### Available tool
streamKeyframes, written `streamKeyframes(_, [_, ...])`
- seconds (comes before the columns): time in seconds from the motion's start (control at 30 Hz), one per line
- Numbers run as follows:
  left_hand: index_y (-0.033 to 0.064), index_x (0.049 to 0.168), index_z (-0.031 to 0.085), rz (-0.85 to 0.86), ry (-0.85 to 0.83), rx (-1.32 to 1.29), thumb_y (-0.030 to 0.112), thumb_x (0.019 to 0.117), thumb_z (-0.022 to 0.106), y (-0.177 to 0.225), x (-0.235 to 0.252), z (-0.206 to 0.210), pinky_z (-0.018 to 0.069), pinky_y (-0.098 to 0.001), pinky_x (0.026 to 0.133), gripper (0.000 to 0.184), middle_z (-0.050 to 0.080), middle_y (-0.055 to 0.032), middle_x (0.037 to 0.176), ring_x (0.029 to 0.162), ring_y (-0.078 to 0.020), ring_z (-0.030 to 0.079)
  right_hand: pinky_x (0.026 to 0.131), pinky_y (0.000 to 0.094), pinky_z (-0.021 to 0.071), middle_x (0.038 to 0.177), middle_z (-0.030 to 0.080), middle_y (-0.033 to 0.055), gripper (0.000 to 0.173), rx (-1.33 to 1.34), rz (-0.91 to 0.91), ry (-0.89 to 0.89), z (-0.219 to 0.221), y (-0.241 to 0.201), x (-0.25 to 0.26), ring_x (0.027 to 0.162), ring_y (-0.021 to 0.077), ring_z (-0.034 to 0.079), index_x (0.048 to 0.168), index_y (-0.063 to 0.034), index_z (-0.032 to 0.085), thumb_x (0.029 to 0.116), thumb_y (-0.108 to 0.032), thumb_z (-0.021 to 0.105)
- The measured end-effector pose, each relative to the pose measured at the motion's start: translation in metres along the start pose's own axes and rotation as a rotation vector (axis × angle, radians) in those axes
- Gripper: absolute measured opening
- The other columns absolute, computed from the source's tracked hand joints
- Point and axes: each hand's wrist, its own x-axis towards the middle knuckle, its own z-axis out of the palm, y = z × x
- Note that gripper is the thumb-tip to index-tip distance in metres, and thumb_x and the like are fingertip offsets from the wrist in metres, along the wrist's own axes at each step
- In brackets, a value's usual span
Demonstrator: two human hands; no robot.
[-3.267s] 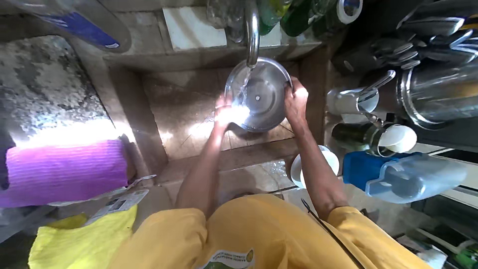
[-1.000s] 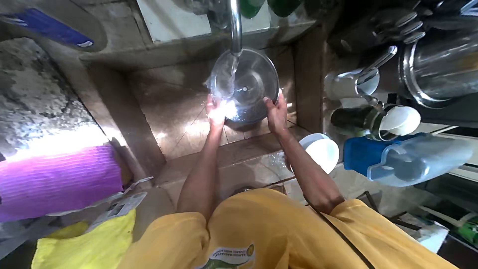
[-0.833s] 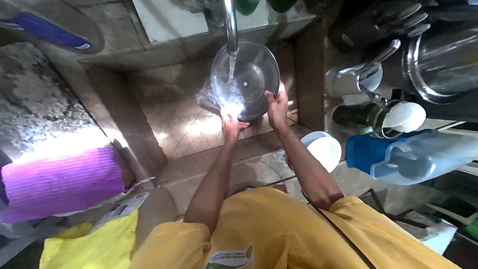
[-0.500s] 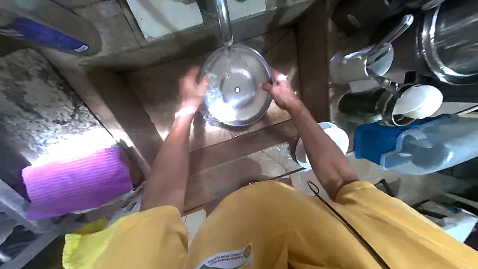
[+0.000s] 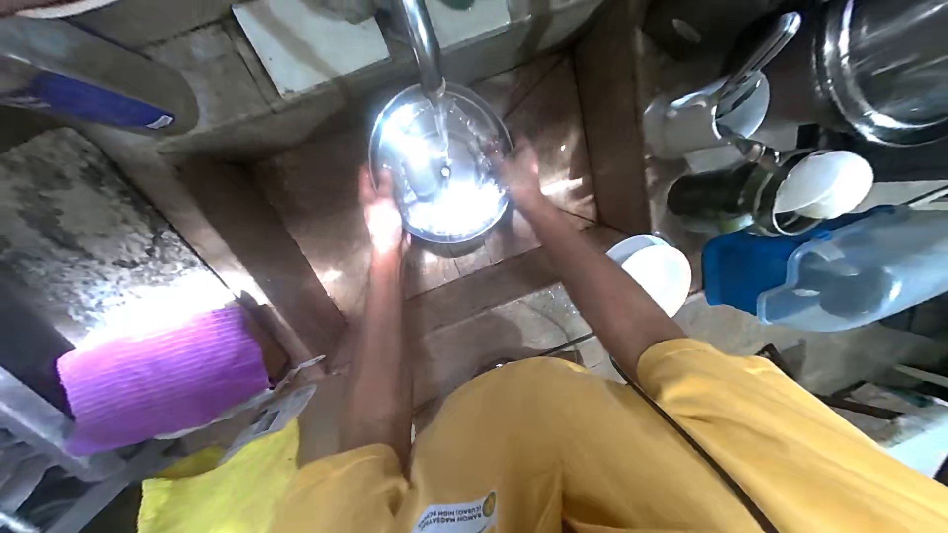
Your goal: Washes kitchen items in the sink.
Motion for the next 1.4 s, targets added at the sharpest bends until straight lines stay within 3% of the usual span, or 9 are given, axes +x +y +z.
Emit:
streamKeyframes(0.17, [0.0002,0.143,0.051,0.142,0.344,0.076,0.020,0.1101,0.043,-0.014,-0.008,0.027,0.0528,-0.0333,0.103,0.039,0.062,-0.0162,0.133,0.119,-0.0150,0.063,0.089,0.0533,0.0593,0.123,0.066,0.0225,0.058,0.057,0.251,0.079,0.058,0.026,-0.085,0.108,0.0338,0.070,0.152,-0.0040,0.037,0.1014,-0.024,0.057])
streamKeyframes(0.37, [0.0030,0.153,0.044,0.156,0.267,0.144,0.018,0.1101,0.042,-0.027,-0.009,0.012,0.0434,-0.0311,0.115,0.046,0.053,-0.0146,0.151,0.136,-0.0139,0.054,0.125,0.0606,0.0196,0.168,0.023,0.0215,0.082,-0.506,-0.347,0.110,0.028,0.033,-0.067,0.156,0.0375,0.019,0.158,0.0007,0.034,0.0877,-0.024,0.068])
streamKeyframes(0.43, [0.0033,0.153,0.044,0.137,0.231,0.103,0.017,0.1104,0.042,-0.027,-0.013,0.020,0.0469,-0.0327,0.112,0.045,0.056,-0.0143,0.148,0.132,-0.0143,0.057,0.124,0.0587,0.0240,0.165,0.034,0.0165,0.066,-0.661,-0.380,-0.063,0.040,0.012,-0.073,0.153,0.0331,0.030,0.155,-0.0066,0.044,0.0950,-0.029,0.061])
streamKeyframes(0.53, [0.0021,0.153,0.043,0.141,0.218,0.014,0.017,0.1107,0.041,-0.027,-0.015,0.029,0.0487,-0.0332,0.110,0.045,0.056,-0.0149,0.147,0.130,-0.0149,0.058,0.094,0.0550,0.0542,0.125,0.070,0.0168,0.040,-0.553,-0.639,-0.294,0.049,-0.006,-0.099,0.117,0.0349,0.066,0.121,-0.0064,0.071,0.1043,-0.034,0.047])
streamKeyframes(0.73, [0.0047,0.153,0.043,0.101,0.258,0.022,0.022,0.1111,0.041,-0.014,-0.015,0.029,0.0507,-0.0352,0.108,0.046,0.057,-0.0151,0.144,0.128,-0.0156,0.060,0.121,0.0559,0.0295,0.165,0.035,0.0157,0.065,-0.657,-0.641,-0.189,0.049,-0.002,-0.078,0.153,0.0358,0.029,0.153,-0.0173,0.050,0.1039,-0.058,0.037])
streamKeyframes(0.93, [0.0041,0.150,0.049,0.203,0.251,0.205,0.017,0.1088,0.045,-0.009,-0.010,0.009,0.0470,-0.0305,0.112,0.043,0.058,-0.0129,0.146,0.132,-0.0119,0.057,0.107,0.0494,0.0495,0.160,0.043,0.0128,0.055,-0.653,-0.750,-0.263,0.022,0.015,-0.049,0.135,0.0307,0.056,0.153,-0.0163,0.051,0.1057,-0.044,0.045])
streamKeyframes(1.03, [0.0021,0.148,0.051,0.247,0.238,0.258,0.015,0.1082,0.046,0.003,-0.011,0.007,0.0439,-0.0288,0.114,0.042,0.057,-0.0129,0.148,0.135,-0.0115,0.055,0.119,0.0583,0.0322,0.157,0.048,0.0126,0.046,-0.648,-0.877,-0.082,0.007,0.008,-0.028,0.144,0.0354,0.044,0.140,-0.0193,0.064,0.0977,-0.036,0.064])
streamKeyframes(1.23, [-0.0018,0.142,0.057,0.378,0.268,0.259,0.014,0.1081,0.048,0.014,-0.016,0.011,0.0435,-0.0253,0.114,0.038,0.061,-0.0144,0.143,0.133,-0.0111,0.057,0.101,0.0523,0.0518,0.138,0.065,0.0074,0.052,-0.308,-0.261,0.081,-0.003,0.005,0.000,0.123,0.0268,0.063,0.146,-0.0159,0.057,0.0968,-0.032,0.064])
streamKeyframes(1.4, [-0.0072,0.134,0.061,0.455,0.373,0.168,0.009,0.1061,0.051,0.011,-0.013,0.032,0.0440,-0.0225,0.111,0.034,0.065,-0.0176,0.136,0.129,-0.0115,0.061,0.082,0.0514,0.0591,0.119,0.067,0.0211,0.047,0.182,0.299,-0.025,0.048,0.036,-0.081,0.097,0.0307,0.070,0.146,-0.0047,0.048,0.1045,-0.025,0.054])
